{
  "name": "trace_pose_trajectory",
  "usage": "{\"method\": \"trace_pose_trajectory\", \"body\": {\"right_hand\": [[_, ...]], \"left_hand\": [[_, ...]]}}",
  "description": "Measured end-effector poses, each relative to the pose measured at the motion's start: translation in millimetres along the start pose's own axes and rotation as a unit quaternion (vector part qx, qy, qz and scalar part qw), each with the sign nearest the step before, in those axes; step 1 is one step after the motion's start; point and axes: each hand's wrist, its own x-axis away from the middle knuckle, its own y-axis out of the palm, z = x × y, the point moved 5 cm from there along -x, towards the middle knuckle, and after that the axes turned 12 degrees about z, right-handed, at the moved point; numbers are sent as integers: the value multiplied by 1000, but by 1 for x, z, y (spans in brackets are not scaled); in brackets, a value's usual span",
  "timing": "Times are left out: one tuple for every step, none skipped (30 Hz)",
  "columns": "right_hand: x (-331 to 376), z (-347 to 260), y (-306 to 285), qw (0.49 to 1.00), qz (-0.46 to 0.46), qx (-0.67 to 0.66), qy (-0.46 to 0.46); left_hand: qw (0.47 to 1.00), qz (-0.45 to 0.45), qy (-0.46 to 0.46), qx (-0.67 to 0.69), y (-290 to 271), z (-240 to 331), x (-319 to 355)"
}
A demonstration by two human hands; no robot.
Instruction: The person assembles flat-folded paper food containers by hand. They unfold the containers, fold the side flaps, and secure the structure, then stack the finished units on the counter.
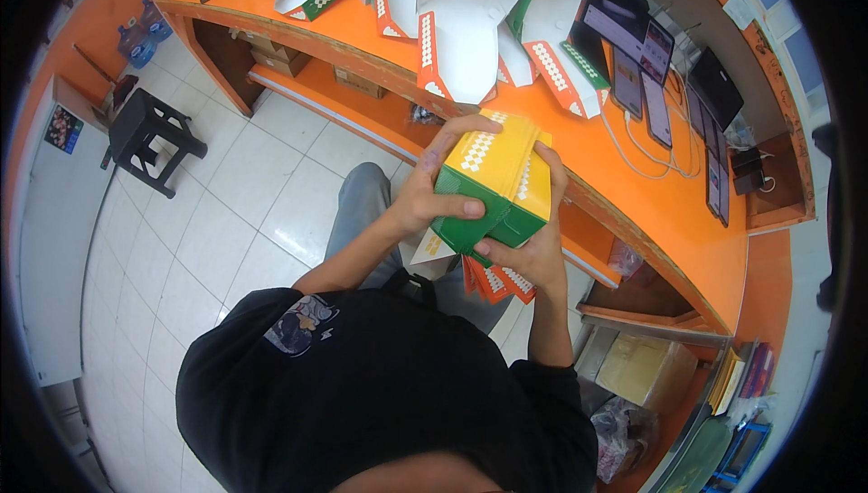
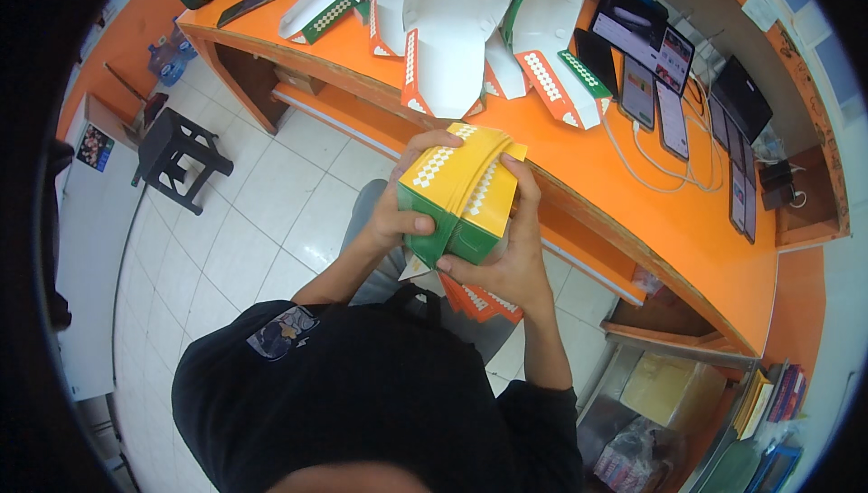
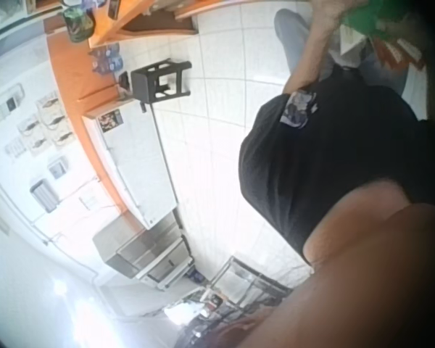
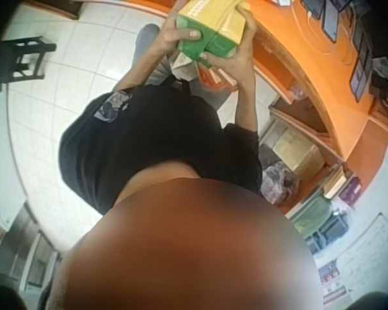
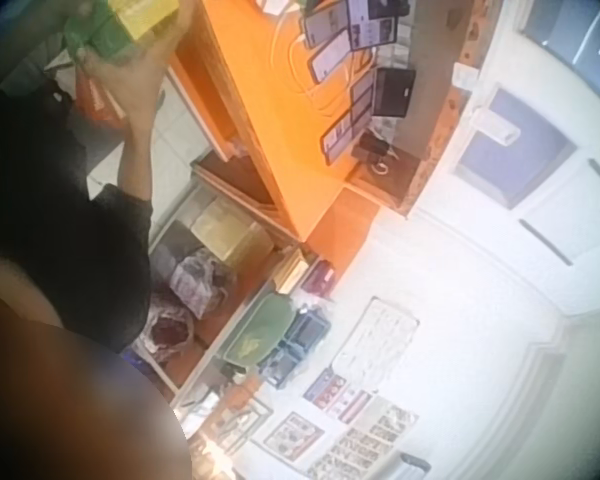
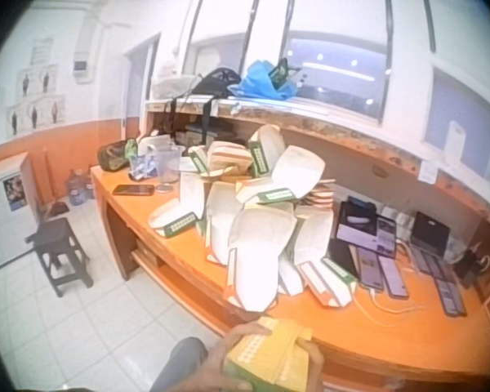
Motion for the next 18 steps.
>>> {"method": "trace_pose_trajectory", "body": {"right_hand": [[1,0,2,1000,8,10,-9],[1,0,4,1000,15,19,-17],[3,1,6,999,24,-41,10],[6,3,9,994,33,-100,37],[7,5,12,987,25,-147,56],[8,8,13,985,34,-145,82],[6,12,17,986,25,-133,99],[3,13,19,987,36,-134,85],[0,17,22,985,50,-131,100],[-4,19,25,984,63,-130,101],[-9,21,28,978,84,-161,103],[-14,23,31,970,102,-193,109],[-18,22,36,974,90,-184,94],[-24,22,39,972,93,-196,90],[-27,19,41,976,94,-186,69],[-31,15,43,980,87,-172,47],[-36,12,44,985,93,-142,14],[-40,9,46,989,87,-123,-6]], "left_hand": [[1000,-18,-1,-3,3,1,0],[1000,-18,-7,-13,4,1,0],[999,-26,-9,-27,5,2,0],[999,-34,-8,-41,7,2,0],[996,-49,23,-71,10,3,1],[991,-65,58,-101,13,5,1],[984,-76,89,-131,16,5,3],[991,-63,68,-95,15,3,2],[996,-47,41,-57,15,0,1],[999,-38,20,-22,15,-3,2],[999,-23,19,-44,13,-5,-2],[999,-23,28,-33,11,-5,-3],[999,-23,37,-22,9,-5,-7],[999,-18,41,-13,5,-4,-10],[999,-22,38,18,1,-3,-13],[999,-32,37,-13,-2,-3,-13],[998,-33,28,-44,-7,-2,-12],[996,-40,29,-72,-12,-1,-11]]}}
